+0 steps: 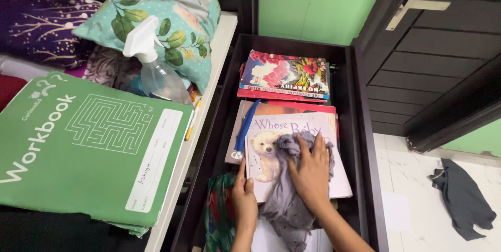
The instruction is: The person organizes books and stationery in a drawer, moving items like a cloth, a book about a polar bear, and various notebooks into different stacks and containers.
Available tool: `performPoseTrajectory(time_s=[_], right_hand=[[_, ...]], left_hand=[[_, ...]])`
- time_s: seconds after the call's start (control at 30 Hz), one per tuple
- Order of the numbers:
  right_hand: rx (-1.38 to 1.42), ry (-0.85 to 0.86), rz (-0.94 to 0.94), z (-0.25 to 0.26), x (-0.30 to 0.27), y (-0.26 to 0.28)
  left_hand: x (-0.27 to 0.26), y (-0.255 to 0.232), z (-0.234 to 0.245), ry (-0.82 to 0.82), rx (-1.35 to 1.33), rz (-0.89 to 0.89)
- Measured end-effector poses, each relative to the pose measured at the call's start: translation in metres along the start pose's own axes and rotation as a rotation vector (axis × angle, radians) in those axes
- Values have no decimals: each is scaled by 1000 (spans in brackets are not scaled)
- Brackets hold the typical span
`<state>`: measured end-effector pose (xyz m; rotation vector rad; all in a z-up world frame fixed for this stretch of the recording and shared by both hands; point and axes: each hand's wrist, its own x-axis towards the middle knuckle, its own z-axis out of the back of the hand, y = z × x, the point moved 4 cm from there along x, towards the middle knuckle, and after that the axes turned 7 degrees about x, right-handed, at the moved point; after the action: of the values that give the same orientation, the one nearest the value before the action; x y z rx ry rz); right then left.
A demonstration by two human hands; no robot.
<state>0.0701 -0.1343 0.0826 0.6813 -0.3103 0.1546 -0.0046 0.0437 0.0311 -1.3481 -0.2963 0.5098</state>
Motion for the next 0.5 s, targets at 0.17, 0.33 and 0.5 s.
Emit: performPoseTrajectory(time_s=[0.17,0.33,0.5], right_hand=[[32,-44,27,-25,42,-15],[145,163,76,-67,62,11],[298,359,313,-64,32,57]], left_hand=[[2,10,-5,97,48,139],[9,30,-8,52,56,71],[10,73,-16,84,118,384]])
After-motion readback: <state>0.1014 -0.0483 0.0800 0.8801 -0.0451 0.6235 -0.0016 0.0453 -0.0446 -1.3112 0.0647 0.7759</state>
